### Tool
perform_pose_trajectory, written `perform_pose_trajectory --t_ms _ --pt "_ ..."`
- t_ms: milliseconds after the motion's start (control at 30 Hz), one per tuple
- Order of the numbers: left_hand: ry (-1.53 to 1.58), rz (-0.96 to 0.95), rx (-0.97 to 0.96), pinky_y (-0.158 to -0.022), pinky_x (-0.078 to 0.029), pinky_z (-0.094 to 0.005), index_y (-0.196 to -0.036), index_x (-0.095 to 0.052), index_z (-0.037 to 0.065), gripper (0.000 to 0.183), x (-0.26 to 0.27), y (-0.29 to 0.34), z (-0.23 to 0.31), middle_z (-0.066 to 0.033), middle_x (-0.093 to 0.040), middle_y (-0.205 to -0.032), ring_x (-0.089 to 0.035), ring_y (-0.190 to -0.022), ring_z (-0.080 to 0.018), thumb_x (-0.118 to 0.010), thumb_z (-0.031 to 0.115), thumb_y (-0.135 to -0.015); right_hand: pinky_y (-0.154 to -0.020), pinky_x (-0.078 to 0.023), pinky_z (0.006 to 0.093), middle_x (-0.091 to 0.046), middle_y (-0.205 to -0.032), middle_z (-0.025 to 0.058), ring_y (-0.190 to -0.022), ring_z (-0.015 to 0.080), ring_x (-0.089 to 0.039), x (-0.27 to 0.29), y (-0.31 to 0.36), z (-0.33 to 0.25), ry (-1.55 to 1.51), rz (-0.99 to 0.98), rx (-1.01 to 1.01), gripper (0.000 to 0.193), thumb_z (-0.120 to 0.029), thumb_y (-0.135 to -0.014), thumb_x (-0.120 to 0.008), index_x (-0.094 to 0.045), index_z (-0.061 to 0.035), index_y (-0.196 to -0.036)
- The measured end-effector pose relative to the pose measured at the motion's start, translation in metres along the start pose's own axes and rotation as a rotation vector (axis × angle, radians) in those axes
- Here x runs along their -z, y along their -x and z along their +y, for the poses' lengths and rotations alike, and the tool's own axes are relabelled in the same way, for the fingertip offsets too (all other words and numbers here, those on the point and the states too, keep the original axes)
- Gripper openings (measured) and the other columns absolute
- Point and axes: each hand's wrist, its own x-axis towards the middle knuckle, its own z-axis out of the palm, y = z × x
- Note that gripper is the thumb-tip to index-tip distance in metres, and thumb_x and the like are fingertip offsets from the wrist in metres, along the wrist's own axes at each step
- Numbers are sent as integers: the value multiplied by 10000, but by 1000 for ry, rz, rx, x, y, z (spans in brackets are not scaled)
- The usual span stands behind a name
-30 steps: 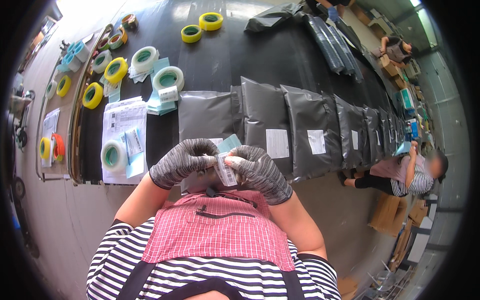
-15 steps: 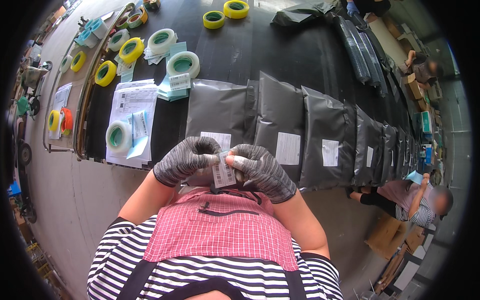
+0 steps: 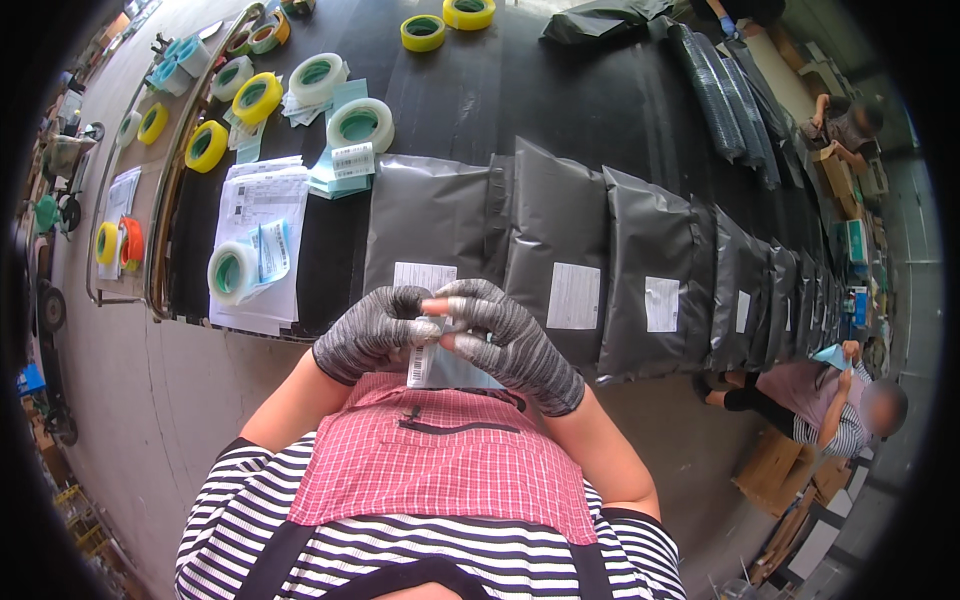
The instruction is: The person applies barcode stickers onto mailing bags on the table by hand, then stacks the bags and helps pack rolled items into long plastic sleeves.
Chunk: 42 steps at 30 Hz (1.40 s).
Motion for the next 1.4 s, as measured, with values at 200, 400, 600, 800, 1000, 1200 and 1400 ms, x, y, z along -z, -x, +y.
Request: perform_pose_trajectory --t_ms 200,400,600,800,1000,1200,1400 --pt "236 23 60 -600 -448 -225 -955 -689 36 326 5 -2 -29 -5 -630 -791 -567 -678 -89 -825 282 -791 -1020 -514 445 -680 -1252 49 -1249 332 -580 0 -2 32 57 -29 156 408 32 -774 -786 -719 -212 -1094" --pt "257 -5 120 -534 -421 -200 -1001 -685 19 300 21 0 -46 -8 -631 -771 -546 -591 -86 -767 275 -868 -989 -505 350 -692 -1179 79 -1157 233 -624 -4 -7 42 -184 33 -69 215 5 -800 -782 -759 -69 -1000" --pt "-156 272 -22 -673 -551 -299 -1257 -653 49 363 52 -9 -63 -55 -691 -855 -658 -727 -164 -672 244 -952 -764 -523 251 -715 -893 43 -825 108 -656 14 -40 42 -507 283 -308 99 -77 -894 -721 -694 -64 -988" --pt "-1286 388 99 -753 -537 -482 -1459 -471 213 499 51 -30 -66 -191 -708 -902 -693 -823 -361 -579 289 -978 -752 -515 270 -679 -833 37 -789 105 -630 37 -109 75 228 -5 -299 155 -121 -840 -731 -658 -36 -947" --pt "-1326 366 170 -731 -531 -490 -1506 -385 218 545 50 -37 -64 -184 -706 -894 -696 -822 -359 -546 264 -988 -815 -517 265 -633 -879 4 -838 85 -590 36 -146 113 383 -201 -363 183 -61 -838 -700 -617 -34 -998" --pt "-1346 334 137 -736 -535 -483 -1525 -361 219 559 56 -37 -70 -172 -712 -931 -699 -833 -351 -530 248 -993 -806 -509 263 -604 -872 -10 -844 73 -564 39 -155 126 470 -273 -302 193 -42 -834 -695 -606 -39 -1005" --pt "-1389 325 138 -739 -537 -476 -1534 -350 220 567 55 -38 -71 -170 -713 -948 -698 -831 -343 -524 257 -995 -787 -505 280 -606 -857 16 -824 88 -552 40 -156 127 593 -269 -205 193 -42 -836 -698 -590 -33 -995"
